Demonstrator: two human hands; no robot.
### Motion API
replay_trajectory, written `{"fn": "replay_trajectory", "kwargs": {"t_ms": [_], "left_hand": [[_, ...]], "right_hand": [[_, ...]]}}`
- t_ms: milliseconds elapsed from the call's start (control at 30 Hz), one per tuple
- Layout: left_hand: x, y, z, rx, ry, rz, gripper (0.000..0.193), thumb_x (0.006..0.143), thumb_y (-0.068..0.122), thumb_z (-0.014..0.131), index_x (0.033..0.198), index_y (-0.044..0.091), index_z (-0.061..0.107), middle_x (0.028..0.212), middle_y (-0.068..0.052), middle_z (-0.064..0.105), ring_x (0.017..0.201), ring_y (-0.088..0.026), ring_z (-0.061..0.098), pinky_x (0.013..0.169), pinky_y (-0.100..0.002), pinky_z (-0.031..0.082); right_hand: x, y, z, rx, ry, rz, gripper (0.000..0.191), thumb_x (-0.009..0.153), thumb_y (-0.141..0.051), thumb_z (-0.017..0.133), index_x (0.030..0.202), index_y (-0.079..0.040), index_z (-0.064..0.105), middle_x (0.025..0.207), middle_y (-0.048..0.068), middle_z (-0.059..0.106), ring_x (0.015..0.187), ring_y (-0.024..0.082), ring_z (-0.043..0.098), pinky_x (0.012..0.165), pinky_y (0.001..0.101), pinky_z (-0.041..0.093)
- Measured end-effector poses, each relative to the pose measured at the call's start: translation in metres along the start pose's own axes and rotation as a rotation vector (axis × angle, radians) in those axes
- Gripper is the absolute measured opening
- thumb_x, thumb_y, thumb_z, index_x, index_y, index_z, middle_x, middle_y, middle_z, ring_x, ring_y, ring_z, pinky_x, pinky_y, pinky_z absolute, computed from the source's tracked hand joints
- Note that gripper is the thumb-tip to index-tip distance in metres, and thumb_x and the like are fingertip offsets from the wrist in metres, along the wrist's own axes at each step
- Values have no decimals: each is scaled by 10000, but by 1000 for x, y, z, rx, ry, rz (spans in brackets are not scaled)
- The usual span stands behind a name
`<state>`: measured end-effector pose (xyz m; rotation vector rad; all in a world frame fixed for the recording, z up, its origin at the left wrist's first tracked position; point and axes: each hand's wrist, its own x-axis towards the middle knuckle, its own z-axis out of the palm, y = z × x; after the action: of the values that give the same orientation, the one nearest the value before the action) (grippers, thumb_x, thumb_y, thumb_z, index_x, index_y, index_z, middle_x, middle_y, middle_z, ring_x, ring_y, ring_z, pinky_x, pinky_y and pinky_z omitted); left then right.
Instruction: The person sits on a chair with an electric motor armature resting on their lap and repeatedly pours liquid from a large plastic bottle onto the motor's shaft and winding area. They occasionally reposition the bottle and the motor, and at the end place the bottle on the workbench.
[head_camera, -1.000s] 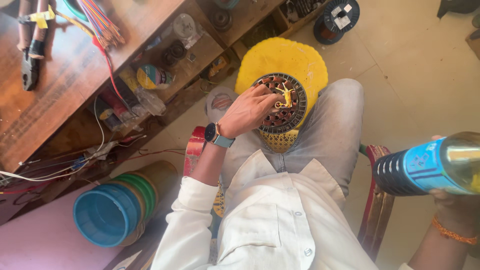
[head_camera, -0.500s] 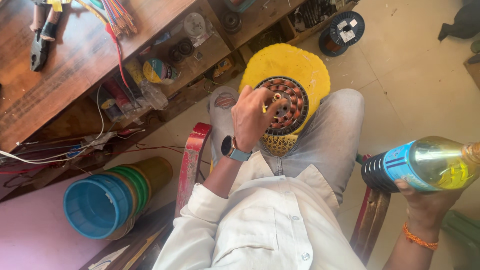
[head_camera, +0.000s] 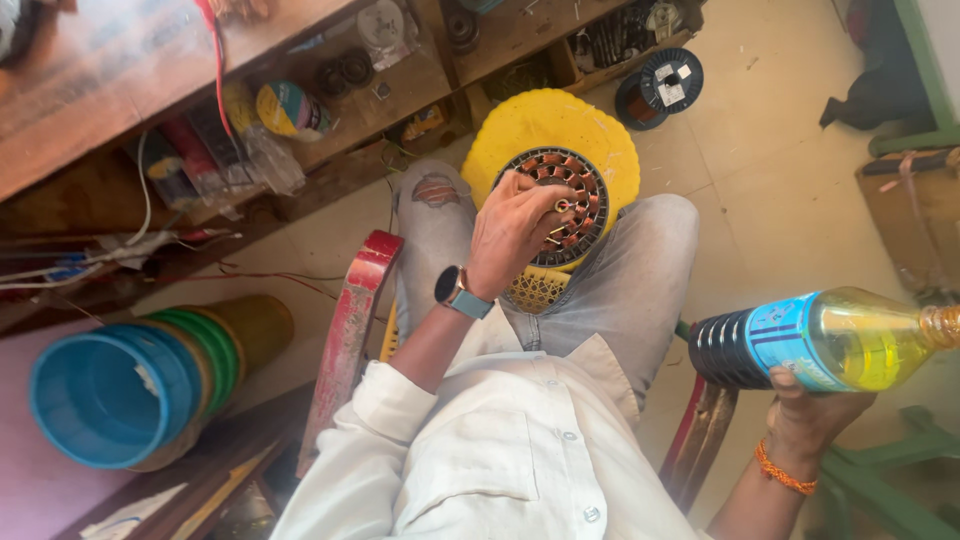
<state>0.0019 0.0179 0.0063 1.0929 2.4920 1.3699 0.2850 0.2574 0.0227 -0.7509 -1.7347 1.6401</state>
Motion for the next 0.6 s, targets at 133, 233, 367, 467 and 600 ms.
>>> {"fn": "replay_trajectory", "kwargs": {"t_ms": [133, 233, 367, 467, 600], "left_hand": [[10, -14, -33, -18, 87, 311, 656, 786, 398, 715, 1320, 39, 583, 1257, -165, 637, 1096, -320, 543, 977, -421, 430], [1, -43, -73, 31, -24, 164, 577, 939, 410, 712, 1386, 63, 598, 1190, -89, 674, 1082, -298, 582, 972, -411, 456], [-40, -83, -118, 140, -46, -99, 405, 1020, 401, 672, 1280, 91, 646, 1126, -103, 685, 1065, -313, 607, 959, -425, 485], [-84, -106, -140, 181, -82, -338, 401, 972, 348, 681, 1258, 67, 666, 1098, -142, 686, 1030, -364, 605, 890, -460, 490], [-116, -125, -144, 67, -101, -616, 363, 943, 308, 687, 1219, 72, 685, 1111, -164, 687, 1048, -386, 618, 891, -479, 495]], "right_hand": [[18, -14, 23, -69, -43, -73, 1006, 780, -473, 979, 1496, -23, 433, 1365, 17, 538, 1221, 130, 565, 1137, 296, 486], [46, -30, 43, -339, -180, -182, 926, 789, -449, 879, 1497, -27, 457, 1365, 26, 566, 1239, 143, 585, 1148, 317, 476], [80, -34, 75, -436, -337, -296, 993, 856, -391, 942, 1566, -52, 338, 1531, 49, 502, 1405, 172, 519, 1260, 367, 412], [107, -35, 96, -695, -494, -314, 950, 863, -292, 963, 1576, -46, 385, 1455, 107, 508, 1377, 200, 514, 1229, 393, 419], [141, -29, 133, -1005, -593, -399, 1022, 772, -311, 954, 1594, -71, 397, 1438, 131, 594, 1353, 269, 568, 1191, 467, 445]]}}
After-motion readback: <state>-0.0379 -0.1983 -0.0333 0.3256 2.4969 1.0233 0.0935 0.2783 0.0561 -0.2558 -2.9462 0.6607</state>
